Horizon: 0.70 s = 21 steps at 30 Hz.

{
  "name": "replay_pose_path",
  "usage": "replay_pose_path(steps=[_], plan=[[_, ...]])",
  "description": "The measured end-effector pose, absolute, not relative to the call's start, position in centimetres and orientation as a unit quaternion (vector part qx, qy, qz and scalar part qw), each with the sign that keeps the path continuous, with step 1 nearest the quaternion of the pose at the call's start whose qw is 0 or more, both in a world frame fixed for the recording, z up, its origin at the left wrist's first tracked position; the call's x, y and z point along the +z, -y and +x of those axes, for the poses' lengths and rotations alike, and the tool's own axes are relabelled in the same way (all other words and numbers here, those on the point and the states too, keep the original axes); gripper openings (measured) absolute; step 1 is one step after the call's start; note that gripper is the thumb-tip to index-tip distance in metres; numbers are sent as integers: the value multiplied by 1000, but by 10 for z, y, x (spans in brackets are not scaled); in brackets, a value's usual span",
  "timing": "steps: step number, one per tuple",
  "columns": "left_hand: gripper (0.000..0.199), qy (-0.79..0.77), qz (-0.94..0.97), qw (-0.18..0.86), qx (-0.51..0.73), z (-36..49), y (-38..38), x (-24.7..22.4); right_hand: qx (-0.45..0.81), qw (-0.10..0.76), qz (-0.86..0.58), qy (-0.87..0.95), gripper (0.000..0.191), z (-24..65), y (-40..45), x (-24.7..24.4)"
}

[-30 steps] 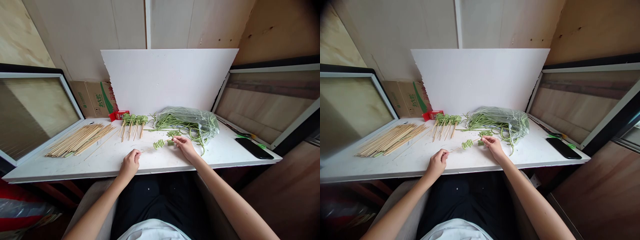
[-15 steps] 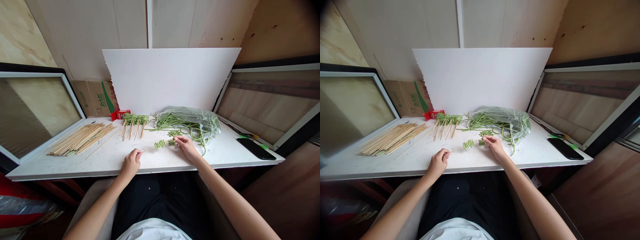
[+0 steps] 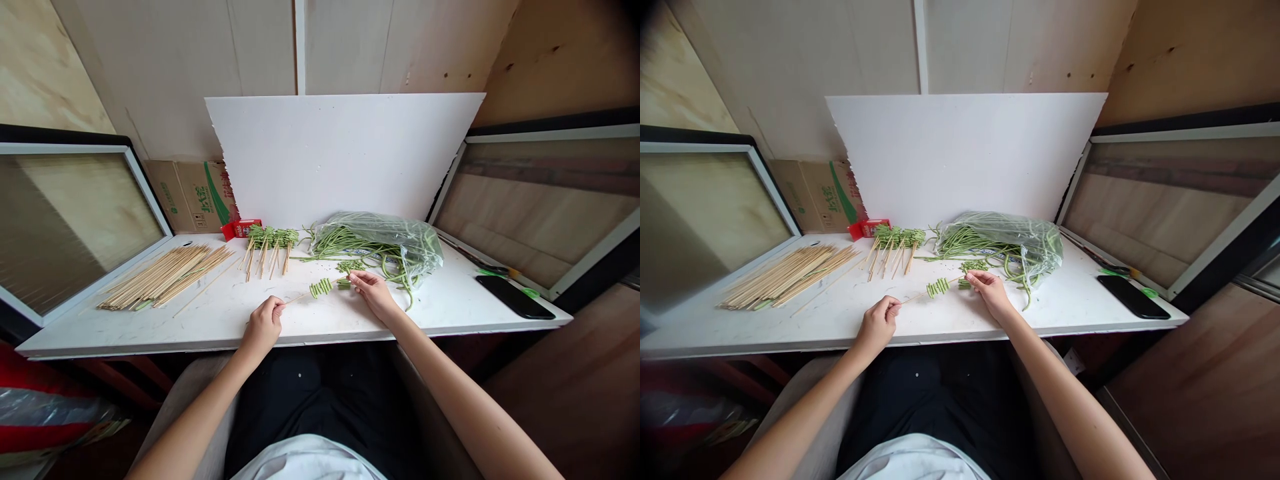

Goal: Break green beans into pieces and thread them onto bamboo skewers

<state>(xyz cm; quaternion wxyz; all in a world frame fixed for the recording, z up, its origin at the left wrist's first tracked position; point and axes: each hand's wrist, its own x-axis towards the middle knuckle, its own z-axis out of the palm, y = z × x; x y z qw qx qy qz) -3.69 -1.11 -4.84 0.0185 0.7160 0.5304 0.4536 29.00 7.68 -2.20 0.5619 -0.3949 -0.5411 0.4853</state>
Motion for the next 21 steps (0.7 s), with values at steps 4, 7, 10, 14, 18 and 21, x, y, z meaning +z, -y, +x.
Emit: replay_pose_path(steps=[4,7,10,14,18,21], plan=[[17,-529,717,21,454,-37,11,-49,486,562,-398,538,41,290,-76,-20],[17,-529,716,21,455,-37,11,-49,494,565,-393,532,40,289,-75,-20],[17,-529,714,24,458,-37,11,-49,495,566,-393,529,40,289,-75,-19],[16,-530,713,27,459,-37,10,-49,493,566,-398,528,42,288,-74,-18],[16,-530,711,29,460,-37,10,-50,498,566,-398,523,44,288,-72,-15],[16,-531,713,27,457,-38,10,-51,510,565,-396,513,44,288,-71,-13]])
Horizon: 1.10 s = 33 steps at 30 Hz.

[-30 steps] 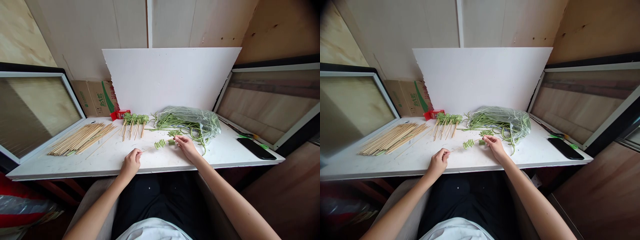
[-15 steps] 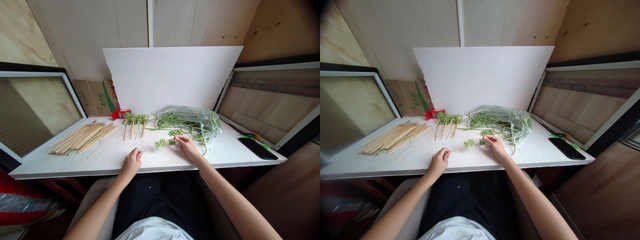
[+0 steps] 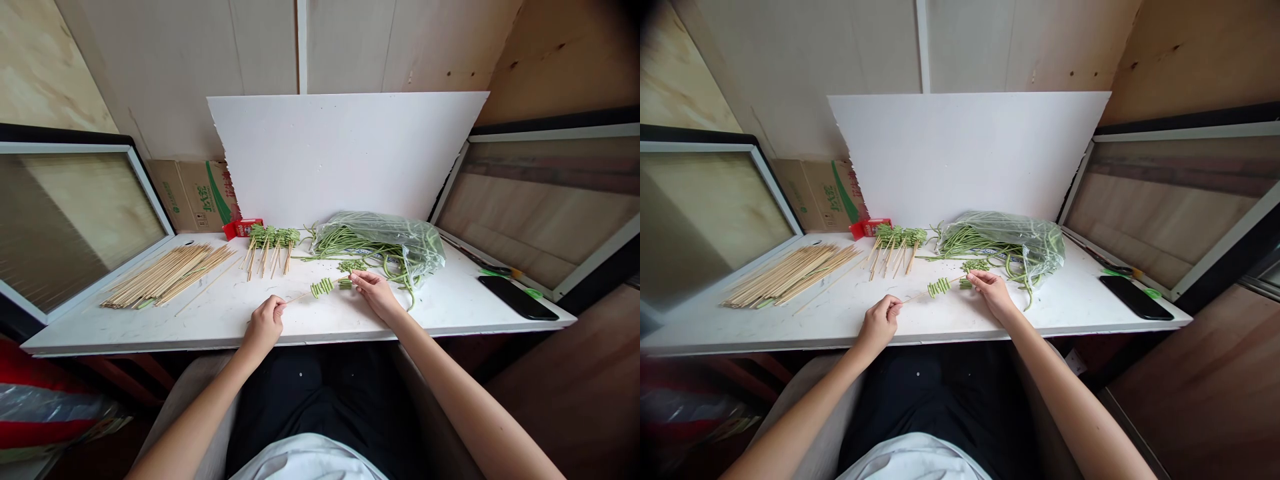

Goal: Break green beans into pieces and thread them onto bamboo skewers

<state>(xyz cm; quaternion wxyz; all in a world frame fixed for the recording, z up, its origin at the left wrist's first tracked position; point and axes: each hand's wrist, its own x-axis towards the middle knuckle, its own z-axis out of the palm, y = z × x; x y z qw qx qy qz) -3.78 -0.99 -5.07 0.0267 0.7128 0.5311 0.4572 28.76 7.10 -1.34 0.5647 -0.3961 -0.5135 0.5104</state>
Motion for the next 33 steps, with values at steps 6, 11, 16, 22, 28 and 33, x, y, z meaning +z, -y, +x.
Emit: replay_pose_path(steps=[6,11,16,22,28,33], plan=[[16,-532,712,26,458,-38,9,-51,549,561,-383,488,38,289,-70,-11],[15,-535,709,30,459,-38,10,-51,556,549,-376,499,34,289,-69,-10],[15,-537,707,36,459,-38,9,-51,554,540,-375,511,35,289,-69,-11],[15,-535,708,34,460,-39,8,-52,543,532,-375,531,35,288,-68,-12],[14,-534,704,41,466,-38,9,-49,557,540,-368,512,39,287,-67,-10],[14,-534,699,46,474,-38,10,-48,567,533,-360,515,38,286,-64,-5]])
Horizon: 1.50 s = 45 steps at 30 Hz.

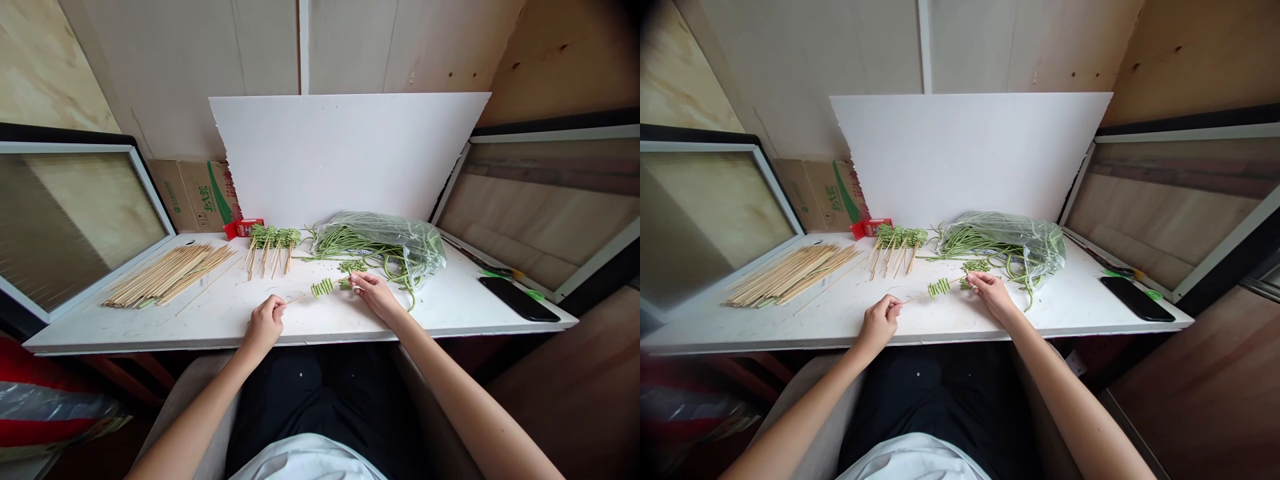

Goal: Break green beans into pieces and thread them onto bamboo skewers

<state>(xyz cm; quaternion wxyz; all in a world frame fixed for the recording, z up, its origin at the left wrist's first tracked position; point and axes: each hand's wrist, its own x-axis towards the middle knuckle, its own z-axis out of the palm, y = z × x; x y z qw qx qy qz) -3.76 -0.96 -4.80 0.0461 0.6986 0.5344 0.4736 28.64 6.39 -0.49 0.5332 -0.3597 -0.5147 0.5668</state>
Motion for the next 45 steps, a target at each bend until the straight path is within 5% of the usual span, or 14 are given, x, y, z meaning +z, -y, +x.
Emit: replay_pose_path(steps=[20,45], plan=[[16,-560,682,49,467,-39,10,-44,494,573,-412,508,49,262,-53,-9],[19,-547,692,41,470,-38,12,-45,507,537,-411,534,40,237,-44,-20]])
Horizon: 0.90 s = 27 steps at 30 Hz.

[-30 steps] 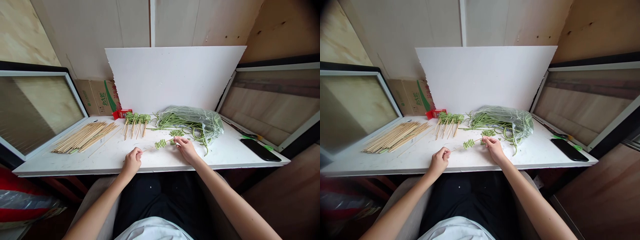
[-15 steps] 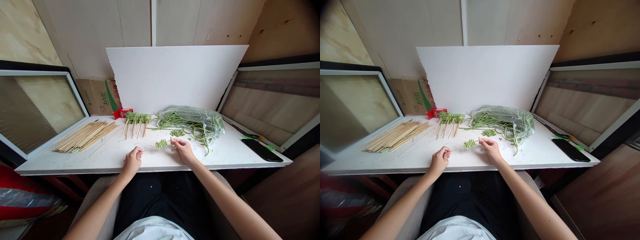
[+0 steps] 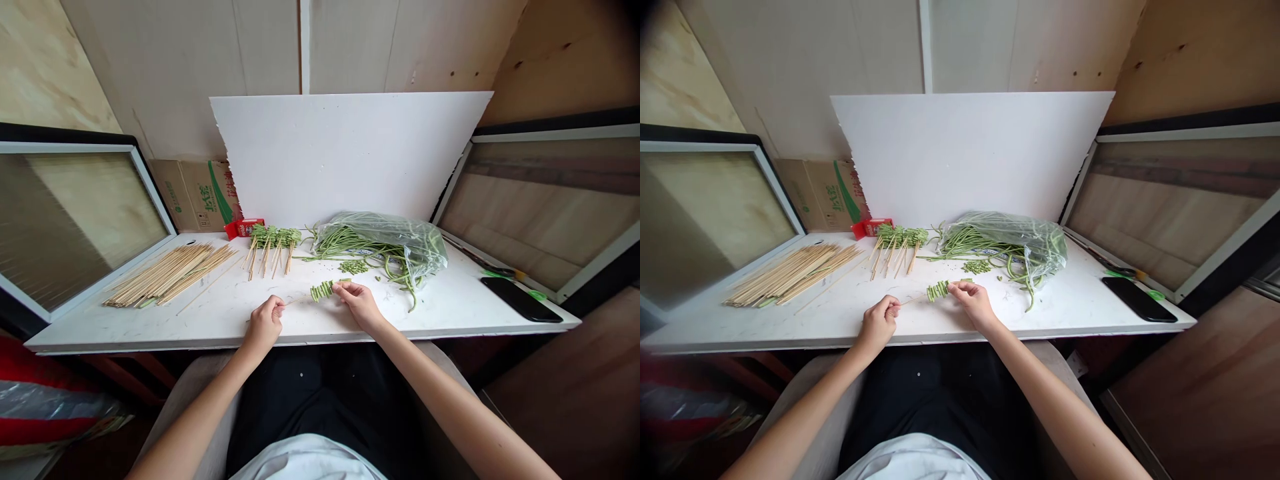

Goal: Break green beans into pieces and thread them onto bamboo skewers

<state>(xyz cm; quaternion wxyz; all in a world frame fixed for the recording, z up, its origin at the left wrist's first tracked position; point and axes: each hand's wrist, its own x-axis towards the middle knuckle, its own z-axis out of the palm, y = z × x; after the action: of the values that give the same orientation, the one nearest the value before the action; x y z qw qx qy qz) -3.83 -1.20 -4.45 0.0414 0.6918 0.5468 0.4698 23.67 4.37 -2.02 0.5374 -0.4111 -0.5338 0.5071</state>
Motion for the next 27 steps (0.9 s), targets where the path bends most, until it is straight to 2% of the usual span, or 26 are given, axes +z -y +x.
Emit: replay_pose_path(steps=[5,9,11,13,17,21,27], plan=[[18,-544,695,31,469,-39,11,-48,509,536,-414,531,42,238,-43,-14],[15,-546,695,26,468,-38,11,-50,493,538,-438,525,55,257,-51,-6],[14,-542,697,23,470,-38,12,-49,442,563,-463,523,60,270,-56,-4],[14,-539,697,21,472,-37,12,-48,348,561,-488,571,56,281,-61,-5],[15,-541,695,26,472,-36,13,-46,152,437,-491,738,30,289,-66,-12],[15,-539,695,28,475,-36,12,-46,40,331,-478,813,33,284,-61,-14],[16,-537,699,26,472,-37,12,-49,-41,262,-493,829,29,282,-60,-15]])
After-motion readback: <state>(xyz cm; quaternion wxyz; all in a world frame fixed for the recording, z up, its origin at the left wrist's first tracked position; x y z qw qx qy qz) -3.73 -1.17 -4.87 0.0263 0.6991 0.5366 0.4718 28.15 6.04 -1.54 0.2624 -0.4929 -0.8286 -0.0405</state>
